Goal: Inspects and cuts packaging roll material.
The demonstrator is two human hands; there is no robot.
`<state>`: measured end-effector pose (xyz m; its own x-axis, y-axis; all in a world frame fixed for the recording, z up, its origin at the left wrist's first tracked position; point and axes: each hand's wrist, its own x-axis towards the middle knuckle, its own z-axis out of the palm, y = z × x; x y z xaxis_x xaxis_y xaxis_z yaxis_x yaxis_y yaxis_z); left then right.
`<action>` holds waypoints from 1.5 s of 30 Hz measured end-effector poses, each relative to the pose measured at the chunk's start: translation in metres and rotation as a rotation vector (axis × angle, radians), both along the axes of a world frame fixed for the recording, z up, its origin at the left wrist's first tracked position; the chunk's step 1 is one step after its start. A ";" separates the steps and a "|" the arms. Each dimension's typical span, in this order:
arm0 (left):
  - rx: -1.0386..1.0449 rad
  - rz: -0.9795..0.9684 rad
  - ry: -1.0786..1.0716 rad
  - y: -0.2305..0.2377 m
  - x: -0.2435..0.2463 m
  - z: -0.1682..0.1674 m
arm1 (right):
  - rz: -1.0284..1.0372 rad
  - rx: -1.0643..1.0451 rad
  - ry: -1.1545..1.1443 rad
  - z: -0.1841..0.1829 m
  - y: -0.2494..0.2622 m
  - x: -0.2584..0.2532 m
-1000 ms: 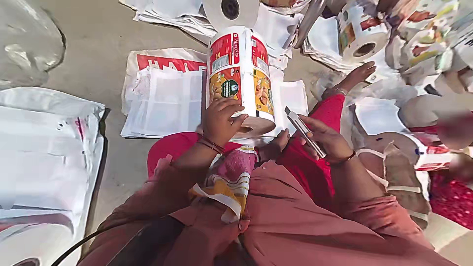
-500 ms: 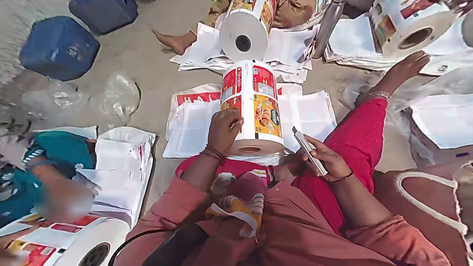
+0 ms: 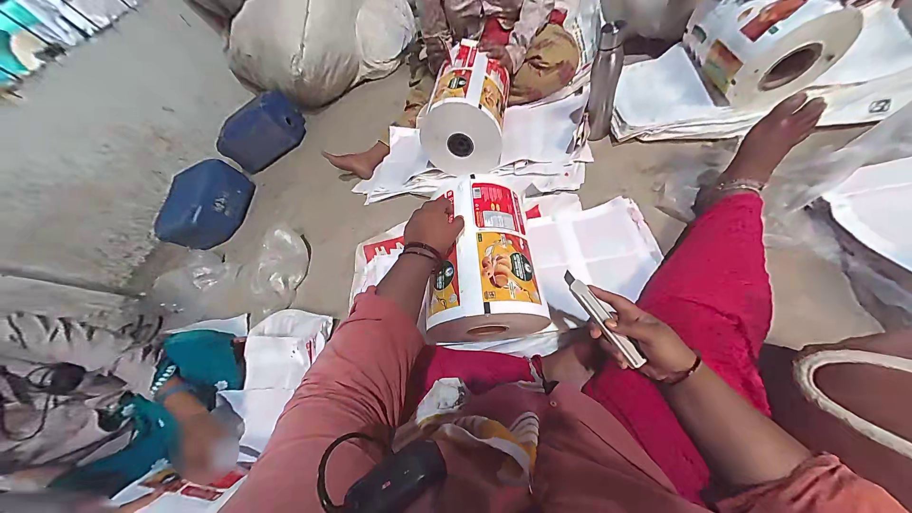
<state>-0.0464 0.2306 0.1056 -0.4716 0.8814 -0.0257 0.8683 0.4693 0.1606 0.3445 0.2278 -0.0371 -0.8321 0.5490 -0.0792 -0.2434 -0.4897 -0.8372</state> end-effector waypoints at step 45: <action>-0.046 0.152 -0.278 -0.005 0.005 0.002 | 0.015 0.020 -0.064 -0.007 0.000 0.005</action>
